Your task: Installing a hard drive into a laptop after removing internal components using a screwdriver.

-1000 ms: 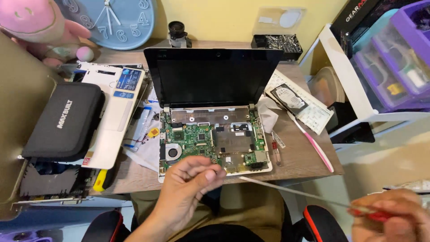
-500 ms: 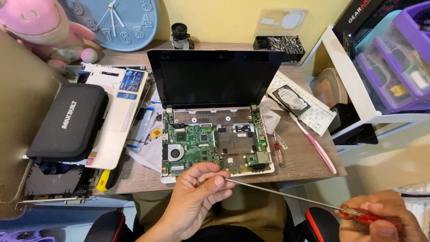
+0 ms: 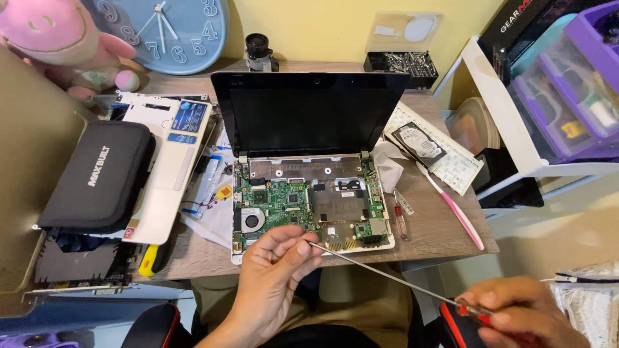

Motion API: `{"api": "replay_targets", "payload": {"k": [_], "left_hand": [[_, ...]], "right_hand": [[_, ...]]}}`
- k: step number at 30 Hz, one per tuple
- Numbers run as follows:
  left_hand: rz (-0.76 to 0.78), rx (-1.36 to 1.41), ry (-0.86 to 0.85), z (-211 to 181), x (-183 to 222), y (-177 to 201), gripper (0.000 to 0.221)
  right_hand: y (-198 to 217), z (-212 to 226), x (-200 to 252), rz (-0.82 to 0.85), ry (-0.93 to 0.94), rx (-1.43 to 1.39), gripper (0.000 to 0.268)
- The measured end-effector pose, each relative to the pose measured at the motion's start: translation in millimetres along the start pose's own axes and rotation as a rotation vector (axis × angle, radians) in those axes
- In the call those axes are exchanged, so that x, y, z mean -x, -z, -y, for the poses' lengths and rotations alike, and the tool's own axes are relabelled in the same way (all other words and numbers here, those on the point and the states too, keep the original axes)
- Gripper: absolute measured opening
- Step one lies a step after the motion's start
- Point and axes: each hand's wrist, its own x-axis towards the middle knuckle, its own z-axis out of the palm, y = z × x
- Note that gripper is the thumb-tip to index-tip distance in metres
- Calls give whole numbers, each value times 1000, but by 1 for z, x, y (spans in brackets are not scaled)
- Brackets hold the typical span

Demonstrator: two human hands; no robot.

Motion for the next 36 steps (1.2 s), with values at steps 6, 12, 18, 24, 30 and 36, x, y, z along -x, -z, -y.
{"api": "replay_targets", "payload": {"k": [6, 12, 18, 24, 30, 36], "left_hand": [[-15, -18, -82, 1, -4, 4, 27], [-12, -44, -103, -1, -3, 1, 30], [40, -49, -98, -3, -4, -2, 33], [74, -182, -133, -21, -6, -8, 31], [88, -281, -255, -42, -13, 1, 24], [-22, -292, -291, -66, -13, -2, 26]], "right_hand": [[-65, -11, -5, -437, -125, -362, 25], [-70, -42, 4, -553, -345, -600, 28], [-70, -44, 1, -530, -338, -653, 27], [-29, -39, -24, -733, -313, -525, 42], [6, -51, -71, -758, -183, -16, 37], [-5, -42, -106, -557, -141, 273, 38]]}}
